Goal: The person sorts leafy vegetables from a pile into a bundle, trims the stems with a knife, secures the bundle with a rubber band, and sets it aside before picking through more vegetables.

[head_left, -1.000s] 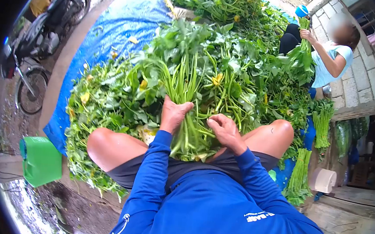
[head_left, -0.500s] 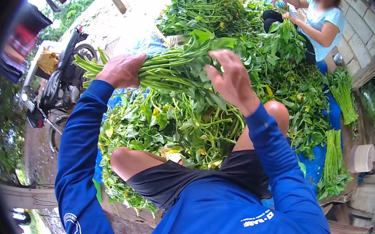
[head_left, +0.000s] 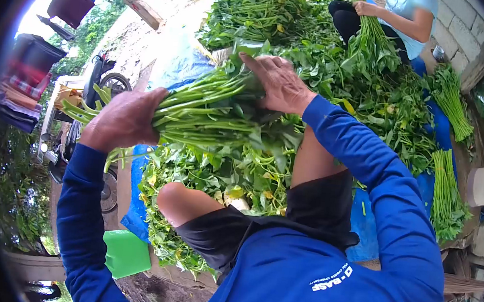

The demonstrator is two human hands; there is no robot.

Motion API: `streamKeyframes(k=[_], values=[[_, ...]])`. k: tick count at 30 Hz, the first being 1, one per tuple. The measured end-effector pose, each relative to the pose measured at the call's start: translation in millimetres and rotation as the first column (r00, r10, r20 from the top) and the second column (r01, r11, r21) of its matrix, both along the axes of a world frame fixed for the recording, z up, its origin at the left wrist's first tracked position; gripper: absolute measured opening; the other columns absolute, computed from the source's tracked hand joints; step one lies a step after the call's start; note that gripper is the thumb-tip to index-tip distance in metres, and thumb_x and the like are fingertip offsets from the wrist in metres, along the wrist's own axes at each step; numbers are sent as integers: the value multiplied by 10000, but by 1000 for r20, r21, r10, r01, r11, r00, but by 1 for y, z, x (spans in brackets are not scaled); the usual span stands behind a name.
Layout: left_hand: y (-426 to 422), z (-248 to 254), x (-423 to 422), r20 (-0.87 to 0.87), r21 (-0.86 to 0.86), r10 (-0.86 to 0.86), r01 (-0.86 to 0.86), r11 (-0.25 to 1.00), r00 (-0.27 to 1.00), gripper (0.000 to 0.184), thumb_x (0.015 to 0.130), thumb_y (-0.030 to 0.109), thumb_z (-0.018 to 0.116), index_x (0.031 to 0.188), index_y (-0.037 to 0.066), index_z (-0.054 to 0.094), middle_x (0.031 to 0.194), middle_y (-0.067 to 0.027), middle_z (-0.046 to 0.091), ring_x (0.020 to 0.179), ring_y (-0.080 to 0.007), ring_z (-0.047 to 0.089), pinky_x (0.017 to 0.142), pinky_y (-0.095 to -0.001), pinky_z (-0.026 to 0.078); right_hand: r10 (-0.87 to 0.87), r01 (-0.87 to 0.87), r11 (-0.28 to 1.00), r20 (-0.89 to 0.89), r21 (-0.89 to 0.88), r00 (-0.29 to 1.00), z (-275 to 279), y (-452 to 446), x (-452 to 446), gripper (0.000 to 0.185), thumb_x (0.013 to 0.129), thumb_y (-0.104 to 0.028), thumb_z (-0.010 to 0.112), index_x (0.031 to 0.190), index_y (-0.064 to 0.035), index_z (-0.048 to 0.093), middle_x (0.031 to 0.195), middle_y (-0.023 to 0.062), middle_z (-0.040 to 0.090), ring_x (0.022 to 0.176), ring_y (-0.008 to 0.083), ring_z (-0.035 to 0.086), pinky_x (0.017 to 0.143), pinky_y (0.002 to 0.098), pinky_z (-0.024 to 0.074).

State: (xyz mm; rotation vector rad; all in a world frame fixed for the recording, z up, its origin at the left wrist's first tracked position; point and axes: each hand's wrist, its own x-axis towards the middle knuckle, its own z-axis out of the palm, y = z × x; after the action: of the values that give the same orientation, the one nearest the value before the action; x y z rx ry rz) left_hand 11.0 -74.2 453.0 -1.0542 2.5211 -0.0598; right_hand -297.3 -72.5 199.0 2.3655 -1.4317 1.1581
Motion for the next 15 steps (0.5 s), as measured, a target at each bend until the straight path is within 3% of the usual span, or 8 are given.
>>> streamKeyframes(k=[3, 4, 7, 11, 12, 15], values=[[0, 5, 11, -73, 34, 14, -12, 999, 997, 552, 681, 128, 871, 1149, 46, 592, 968, -275, 714, 977, -512, 704, 846, -571, 553, -30, 32, 999, -50, 36, 998, 3, -3, 12, 1180, 789, -374, 929, 1751, -170, 276, 1500, 227, 571, 1409, 446, 526, 1196, 553, 389], [2, 11, 12, -19, 21, 87, -87, 996, 996, 561, 685, 129, 878, 1169, 48, 607, 982, -259, 729, 990, -500, 714, 869, -561, 556, -8, 14, 995, -60, 99, 998, 5, 2, 15, 1194, 777, -417, 943, 1744, -160, 292, 1522, 240, 562, 1438, 455, 507, 1226, 563, 378], [1, 22, 28, -60, 70, 117, -112, 991, 991, 637, 666, 93, 900, 1236, 60, 617, 1025, -222, 753, 1025, -473, 728, 897, -525, 564, 95, -111, 988, 146, 107, 985, 7, 4, 17, 1168, 786, -443, 940, 1729, -134, 325, 1582, 246, 530, 1480, 471, 469, 1251, 571, 377], [8, 39, 29, -79, 142, 248, -235, 962, 966, 589, 660, 101, 887, 1185, 49, 626, 1031, -207, 749, 977, -427, 731, 903, -498, 553, 167, -261, 937, 356, 233, 919, 15, 9, 13, 1095, 818, -419, 917, 1705, -90, 365, 1545, 274, 579, 1392, 435, 577, 1226, 552, 427], [10, 43, 29, -71, 174, 263, -247, 953, 962, 598, 662, 93, 872, 1210, 47, 636, 1051, -177, 756, 967, -354, 738, 924, -456, 559, 151, -178, 981, 273, 76, 950, 9, 0, 16, 1010, 797, -273, 907, 1657, -68, 420, 1421, 242, 657, 1312, 418, 624, 1180, 495, 468], [17, 47, 27, -251, 302, 343, -263, 916, 905, 645, 682, 77, 863, 1294, 54, 660, 1076, -167, 768, 1002, -324, 740, 970, -441, 561, 25, 3, 985, 159, -175, 987, -11, -36, 17, 768, 888, -285, 845, 1563, -119, 521, 1317, 190, 705, 1200, 393, 673, 1088, 490, 521]])
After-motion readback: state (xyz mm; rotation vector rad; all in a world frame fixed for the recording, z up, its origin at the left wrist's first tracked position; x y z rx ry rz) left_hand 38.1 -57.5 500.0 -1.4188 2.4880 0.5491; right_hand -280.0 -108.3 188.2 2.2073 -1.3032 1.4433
